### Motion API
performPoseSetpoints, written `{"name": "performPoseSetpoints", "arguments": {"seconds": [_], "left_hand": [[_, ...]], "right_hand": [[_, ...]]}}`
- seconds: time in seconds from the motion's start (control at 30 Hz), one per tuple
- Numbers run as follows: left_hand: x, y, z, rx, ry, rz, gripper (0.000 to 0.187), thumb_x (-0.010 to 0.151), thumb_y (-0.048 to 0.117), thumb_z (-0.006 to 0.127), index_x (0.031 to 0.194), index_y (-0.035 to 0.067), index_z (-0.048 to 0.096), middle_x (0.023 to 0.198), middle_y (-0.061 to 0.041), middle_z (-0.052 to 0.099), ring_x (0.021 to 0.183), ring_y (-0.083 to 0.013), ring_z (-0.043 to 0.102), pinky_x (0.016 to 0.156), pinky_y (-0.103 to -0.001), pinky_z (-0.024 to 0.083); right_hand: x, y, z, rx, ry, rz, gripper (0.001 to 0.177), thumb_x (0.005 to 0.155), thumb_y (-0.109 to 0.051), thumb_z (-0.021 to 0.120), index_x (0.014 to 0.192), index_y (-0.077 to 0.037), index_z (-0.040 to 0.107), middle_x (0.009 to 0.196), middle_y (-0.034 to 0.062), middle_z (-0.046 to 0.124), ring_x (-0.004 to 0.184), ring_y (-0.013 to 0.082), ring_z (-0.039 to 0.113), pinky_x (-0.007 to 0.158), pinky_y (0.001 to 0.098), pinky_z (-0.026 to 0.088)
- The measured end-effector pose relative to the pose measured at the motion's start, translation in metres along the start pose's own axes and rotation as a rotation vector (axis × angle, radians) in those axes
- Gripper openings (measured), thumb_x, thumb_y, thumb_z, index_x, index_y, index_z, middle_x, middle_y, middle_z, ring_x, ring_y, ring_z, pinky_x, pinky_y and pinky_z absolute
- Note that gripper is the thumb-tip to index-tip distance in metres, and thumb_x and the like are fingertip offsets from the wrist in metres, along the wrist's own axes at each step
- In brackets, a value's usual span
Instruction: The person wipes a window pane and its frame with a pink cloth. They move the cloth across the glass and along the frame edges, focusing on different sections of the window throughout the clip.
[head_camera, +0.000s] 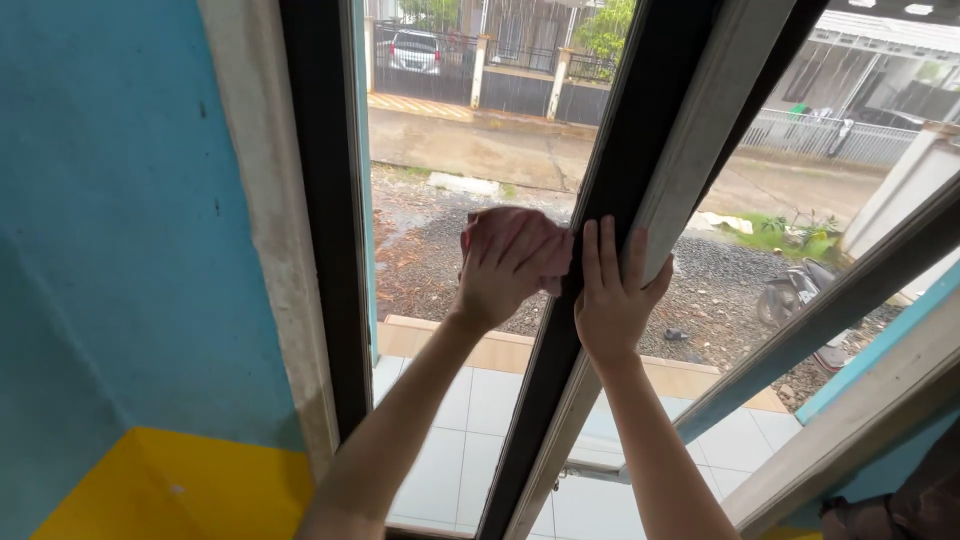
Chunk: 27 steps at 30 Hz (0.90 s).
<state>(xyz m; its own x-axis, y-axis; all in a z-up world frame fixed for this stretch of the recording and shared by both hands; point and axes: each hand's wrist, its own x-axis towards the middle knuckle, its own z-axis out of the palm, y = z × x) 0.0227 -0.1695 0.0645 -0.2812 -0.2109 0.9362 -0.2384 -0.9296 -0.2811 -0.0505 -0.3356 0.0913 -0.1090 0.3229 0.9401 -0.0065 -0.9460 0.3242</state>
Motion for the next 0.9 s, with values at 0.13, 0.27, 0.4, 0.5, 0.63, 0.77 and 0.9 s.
{"name": "performPoseSetpoints", "arguments": {"seconds": [0.13,0.27,0.4,0.5,0.63,0.77,0.9], "left_hand": [[0.039,-0.03,0.039,-0.028,0.083,0.044,0.04,0.095,0.044,0.053,0.131,0.034,0.067,0.136,-0.001,0.064,0.12,-0.0284,0.061,0.098,-0.06,0.046],[0.096,-0.031,0.02,-0.123,0.155,-0.047,0.043,0.097,0.045,0.061,0.136,0.026,0.065,0.136,-0.008,0.062,0.127,-0.0356,0.057,0.103,-0.061,0.047],[0.083,-0.02,0.011,-0.038,0.058,-0.091,0.044,0.105,0.046,0.043,0.145,0.032,0.057,0.142,-0.004,0.059,0.133,-0.0313,0.055,0.107,-0.058,0.045],[0.06,-0.011,0.016,0.004,0.032,-0.072,0.048,0.108,0.046,0.029,0.143,0.033,0.058,0.14,-0.003,0.061,0.131,-0.0297,0.056,0.107,-0.058,0.044],[0.014,0.001,0.017,-0.044,-0.013,-0.081,0.042,0.105,0.044,0.037,0.135,0.032,0.064,0.135,-0.005,0.065,0.125,-0.0321,0.06,0.101,-0.055,0.048],[-0.026,0.005,0.011,-0.021,-0.081,-0.037,0.046,0.105,0.046,0.036,0.144,0.037,0.058,0.137,-0.001,0.063,0.124,-0.0277,0.061,0.104,-0.052,0.044],[-0.007,-0.003,0.009,-0.006,-0.079,-0.009,0.047,0.105,0.046,0.033,0.146,0.04,0.055,0.141,0.001,0.062,0.127,-0.0262,0.06,0.105,-0.052,0.044]], "right_hand": [[0.006,0.0,0.011,-0.021,0.035,0.005,0.051,0.106,-0.012,0.034,0.146,-0.02,0.065,0.147,0.0023,0.064,0.143,0.0372,0.046,0.105,0.0679,0.035],[-0.001,-0.003,0.007,-0.044,0.013,0.002,0.049,0.104,-0.012,0.039,0.144,-0.02,0.067,0.146,0.0031,0.065,0.141,0.0369,0.048,0.105,0.0683,0.036],[-0.003,-0.003,0.006,-0.032,-0.002,0.008,0.049,0.104,-0.012,0.04,0.145,-0.019,0.066,0.148,0.0026,0.063,0.143,0.0365,0.046,0.105,0.0681,0.036],[-0.003,-0.002,0.009,-0.053,-0.013,0.0,0.051,0.103,-0.011,0.039,0.146,-0.019,0.064,0.149,0.0025,0.062,0.144,0.0367,0.045,0.107,0.0688,0.035],[-0.004,-0.003,0.01,-0.053,-0.026,0.013,0.051,0.104,-0.013,0.039,0.148,-0.02,0.063,0.152,0.0,0.06,0.146,0.0351,0.042,0.11,0.0695,0.031],[-0.003,-0.006,0.009,-0.028,-0.036,0.023,0.052,0.105,-0.018,0.034,0.149,-0.022,0.06,0.152,-0.0016,0.059,0.147,0.0338,0.04,0.11,0.0682,0.032],[-0.009,-0.003,0.013,-0.037,-0.039,0.02,0.052,0.104,-0.02,0.036,0.15,-0.023,0.06,0.152,-0.0034,0.058,0.148,0.0335,0.039,0.109,0.0692,0.031]]}}
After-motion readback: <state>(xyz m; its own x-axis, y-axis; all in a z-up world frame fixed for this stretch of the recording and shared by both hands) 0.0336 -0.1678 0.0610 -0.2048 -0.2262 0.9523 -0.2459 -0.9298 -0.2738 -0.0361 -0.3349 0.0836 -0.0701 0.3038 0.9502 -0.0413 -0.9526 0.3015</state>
